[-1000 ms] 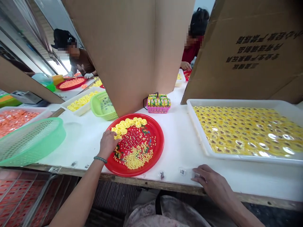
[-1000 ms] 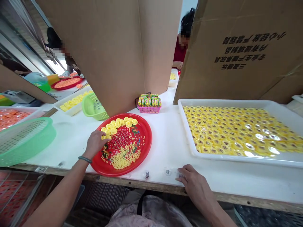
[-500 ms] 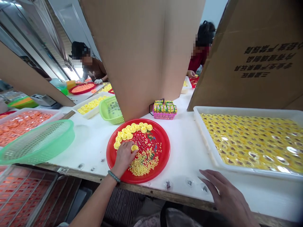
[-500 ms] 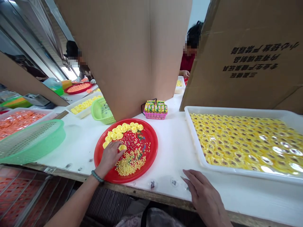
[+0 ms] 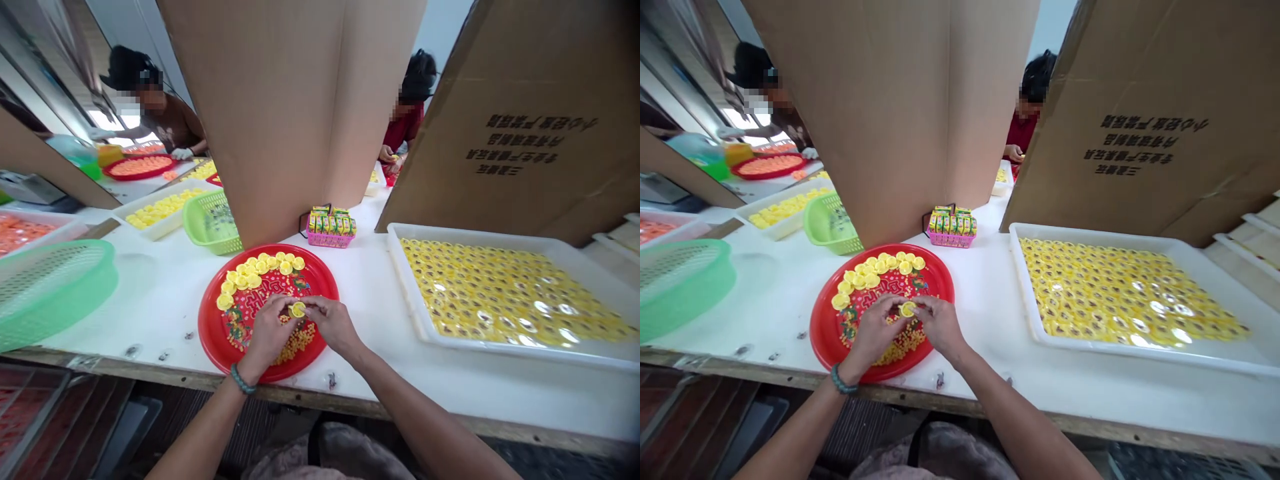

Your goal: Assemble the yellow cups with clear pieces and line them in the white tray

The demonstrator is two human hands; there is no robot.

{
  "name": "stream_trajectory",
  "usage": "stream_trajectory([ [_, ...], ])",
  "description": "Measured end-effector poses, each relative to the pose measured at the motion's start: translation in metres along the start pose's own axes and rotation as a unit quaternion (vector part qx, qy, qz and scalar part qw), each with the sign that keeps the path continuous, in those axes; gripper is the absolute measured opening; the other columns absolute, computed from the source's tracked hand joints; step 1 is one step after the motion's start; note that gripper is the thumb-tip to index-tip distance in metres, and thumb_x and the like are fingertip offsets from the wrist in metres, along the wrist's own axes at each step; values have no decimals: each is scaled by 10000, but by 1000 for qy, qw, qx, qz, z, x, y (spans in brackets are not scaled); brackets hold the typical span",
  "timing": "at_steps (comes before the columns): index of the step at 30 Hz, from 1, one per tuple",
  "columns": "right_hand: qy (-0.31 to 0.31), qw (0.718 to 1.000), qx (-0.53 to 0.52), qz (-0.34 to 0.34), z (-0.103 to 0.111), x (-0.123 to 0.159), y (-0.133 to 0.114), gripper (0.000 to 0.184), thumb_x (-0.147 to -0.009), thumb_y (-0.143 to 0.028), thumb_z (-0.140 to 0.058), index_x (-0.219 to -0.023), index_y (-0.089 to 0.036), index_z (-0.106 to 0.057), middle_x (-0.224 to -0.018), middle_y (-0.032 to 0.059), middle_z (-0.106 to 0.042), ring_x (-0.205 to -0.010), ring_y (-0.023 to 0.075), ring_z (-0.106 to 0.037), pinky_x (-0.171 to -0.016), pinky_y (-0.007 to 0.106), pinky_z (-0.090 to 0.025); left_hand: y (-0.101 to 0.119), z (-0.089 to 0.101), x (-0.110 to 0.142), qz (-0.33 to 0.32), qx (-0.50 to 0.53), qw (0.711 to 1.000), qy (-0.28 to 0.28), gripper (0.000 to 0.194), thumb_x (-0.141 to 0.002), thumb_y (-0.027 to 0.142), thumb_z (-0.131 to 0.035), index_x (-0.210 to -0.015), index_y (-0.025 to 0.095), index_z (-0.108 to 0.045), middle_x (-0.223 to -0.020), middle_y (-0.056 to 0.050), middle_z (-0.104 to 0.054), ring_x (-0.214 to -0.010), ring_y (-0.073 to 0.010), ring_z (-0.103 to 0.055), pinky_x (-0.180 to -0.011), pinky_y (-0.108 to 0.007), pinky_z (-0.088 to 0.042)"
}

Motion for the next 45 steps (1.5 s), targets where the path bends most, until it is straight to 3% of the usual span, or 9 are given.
stream_trajectory([
  [5,35,999,15,2,9,1,1,147,-814,-255,-587,-844,-211,-724,-843,28,-711,-772,168,-645,-734,287,-521,-33,-16,6,198,278,940,-18,348,-649,260,-733,-975,198,-628,-874,-25,-674,-797,-169,-624,-741,-289,-489],
  [12,31,995,50,79,7,14,-18,99,-814,-214,-612,-785,-204,-707,-866,45,-682,-824,162,-630,-770,290,-518,-25,-21,16,270,433,860,-13,433,-614,211,-762,-1014,177,-598,-901,-27,-685,-843,-154,-632,-796,-280,-485],
  [16,45,981,136,134,15,18,-33,169,-875,-211,-526,-943,-201,-681,-920,64,-642,-849,157,-609,-771,284,-505,-20,-21,16,265,393,880,-27,423,-611,224,-758,-1002,169,-606,-925,-38,-685,-867,-179,-630,-798,-314,-498],
  [20,-31,954,230,190,6,16,-42,216,-901,-192,-465,-940,-185,-677,-880,72,-636,-808,158,-600,-720,274,-497,-14,-21,14,233,352,906,-39,421,-622,219,-745,-1020,178,-614,-949,-35,-684,-894,-188,-623,-818,-319,-487],
  [25,-11,959,221,175,6,16,-41,193,-889,-159,-471,-901,-163,-663,-853,66,-644,-781,150,-601,-718,266,-482,-6,-25,19,249,421,870,-59,327,-737,271,-657,-1050,189,-605,-1040,-50,-654,-957,-190,-597,-776,-283,-481],
  [33,67,976,187,85,20,8,-30,125,-854,-191,-545,-865,-188,-670,-853,26,-674,-757,130,-618,-710,239,-485,-21,-27,16,303,435,848,13,304,-694,285,-714,-926,187,-544,-785,21,-626,-654,-104,-599,-616,-221,-483],
  [37,-1,963,253,89,26,11,-24,146,-852,-185,-562,-939,-188,-678,-931,48,-689,-853,157,-628,-782,269,-481,-22,-24,15,301,449,841,15,292,-671,254,-721,-886,191,-534,-837,31,-612,-748,-119,-612,-711,-277,-522],
  [41,-52,956,269,107,46,43,-25,171,-885,-185,-515,-945,-179,-676,-913,60,-685,-860,155,-621,-780,269,-480,-21,-26,19,312,448,838,6,337,-646,236,-730,-915,194,-531,-814,30,-618,-746,-121,-616,-717,-276,-526],
  [45,-216,920,305,120,35,86,-16,272,-841,-88,-527,-1061,-182,-657,-1010,81,-657,-949,170,-592,-821,283,-481,-20,-32,21,316,437,842,0,336,-646,243,-730,-911,196,-529,-789,26,-633,-685,-111,-621,-654,-238,-513],
])
Point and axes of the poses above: each hand's wrist, its own x-axis away from the middle knuckle, its own z-axis out of the back of the hand, y = z × x, the point moved 7 cm from there along -x, towards the middle knuckle
